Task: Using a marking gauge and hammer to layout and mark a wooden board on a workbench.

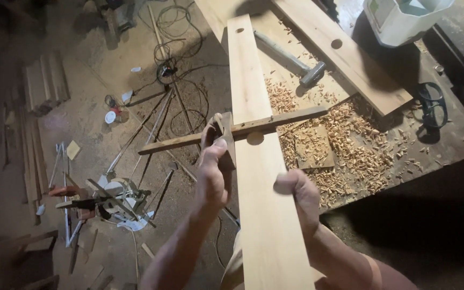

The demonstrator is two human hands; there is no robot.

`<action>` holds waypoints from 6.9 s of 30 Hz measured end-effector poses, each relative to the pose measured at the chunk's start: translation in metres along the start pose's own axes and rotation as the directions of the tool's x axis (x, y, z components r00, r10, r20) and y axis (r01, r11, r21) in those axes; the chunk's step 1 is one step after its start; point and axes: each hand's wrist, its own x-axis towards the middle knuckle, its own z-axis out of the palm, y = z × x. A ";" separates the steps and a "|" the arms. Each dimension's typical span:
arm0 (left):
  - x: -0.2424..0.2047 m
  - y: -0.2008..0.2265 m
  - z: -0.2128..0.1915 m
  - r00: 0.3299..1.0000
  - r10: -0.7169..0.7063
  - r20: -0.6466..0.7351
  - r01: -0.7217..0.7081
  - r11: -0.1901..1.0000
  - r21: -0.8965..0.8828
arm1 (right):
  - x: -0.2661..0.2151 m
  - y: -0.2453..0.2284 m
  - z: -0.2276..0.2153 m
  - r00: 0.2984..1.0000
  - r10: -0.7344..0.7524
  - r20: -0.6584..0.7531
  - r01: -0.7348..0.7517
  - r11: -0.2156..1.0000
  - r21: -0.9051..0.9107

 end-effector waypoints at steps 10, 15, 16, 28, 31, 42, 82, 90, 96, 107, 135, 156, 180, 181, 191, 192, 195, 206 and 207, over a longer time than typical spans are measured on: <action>-0.024 0.049 0.024 0.993 0.008 0.121 0.002 0.996 -0.089 | 0.030 0.019 -0.059 0.971 -0.217 -0.100 0.150 0.879 -0.453; -0.027 0.055 0.020 0.990 0.010 0.138 -0.008 1.000 -0.016 | 0.033 0.024 -0.046 0.977 -0.049 -0.208 0.007 0.980 -0.199; -0.029 0.056 0.023 0.990 0.025 0.140 -0.027 1.000 0.012 | 0.036 0.029 -0.048 0.977 -0.034 -0.210 -0.001 0.986 -0.164; -0.027 0.042 0.034 0.988 0.105 0.117 -0.117 0.988 0.100 | 0.023 -0.008 -0.019 0.922 0.102 -0.373 -0.138 0.988 -0.070; -0.013 0.025 0.022 0.987 0.110 0.116 -0.114 0.993 0.028 | 0.028 -0.006 -0.023 0.903 0.169 -0.394 -0.163 0.985 0.048; -0.026 0.006 0.011 0.983 0.068 0.168 -0.074 0.997 0.029 | 0.027 0.007 -0.063 0.926 0.121 -0.358 -0.128 0.992 0.006; 0.058 -0.010 -0.049 0.882 -0.366 -0.298 0.178 0.843 -0.508 | 0.021 -0.038 -0.049 0.773 0.557 -0.304 -0.491 0.828 0.270; 0.048 -0.030 -0.032 0.907 -0.360 -0.220 0.258 0.886 -0.387 | 0.018 -0.039 -0.064 0.791 0.500 -0.351 -0.473 0.865 0.168; 0.042 -0.070 -0.018 0.983 -0.175 -0.052 0.149 0.934 -0.324 | 0.016 -0.025 -0.111 0.789 0.367 -0.493 -0.406 0.913 0.030; 0.046 -0.024 0.033 0.787 0.505 0.356 -0.617 0.645 0.451 | 0.013 -0.034 -0.094 0.709 0.586 -0.391 -0.562 0.805 0.188; 0.110 -0.207 0.157 0.288 0.319 0.903 -0.949 0.224 0.223 | 0.013 -0.002 -0.095 0.735 0.617 -0.281 -0.537 0.783 0.314; 0.036 -0.059 0.032 0.986 0.148 0.078 -0.166 0.926 0.340 | 0.021 -0.024 -0.100 0.878 0.470 -0.086 -0.470 0.882 0.023; 0.012 -0.086 0.046 0.996 0.038 0.083 -0.074 0.868 0.491 | 0.005 -0.035 -0.103 0.698 0.686 -0.207 -0.711 0.698 -0.085; 0.017 -0.094 0.042 0.984 0.138 0.115 -0.177 0.859 0.481 | 0.003 -0.027 -0.113 0.721 0.676 -0.151 -0.691 0.719 -0.078; 0.133 -0.107 0.059 0.838 0.494 0.232 -0.546 0.747 0.379 | -0.001 -0.006 -0.142 0.728 0.681 -0.086 -0.678 0.733 0.062; 0.102 -0.096 0.067 0.914 0.355 0.198 -0.404 0.843 0.355 | -0.002 -0.008 -0.141 0.736 0.674 -0.065 -0.670 0.738 0.072; 0.073 -0.091 0.067 0.974 0.159 0.164 -0.214 0.884 0.416 | -0.002 -0.014 -0.139 0.721 0.686 -0.093 -0.682 0.727 0.077; 0.223 -0.152 0.074 0.872 0.440 0.212 -0.486 0.826 0.286 | 0.009 -0.031 -0.223 0.666 0.710 -0.227 -0.735 0.677 -0.038; 0.222 -0.162 0.080 0.848 0.502 0.169 -0.529 0.798 0.288 | 0.011 -0.037 -0.241 0.679 0.688 -0.257 -0.727 0.678 -0.107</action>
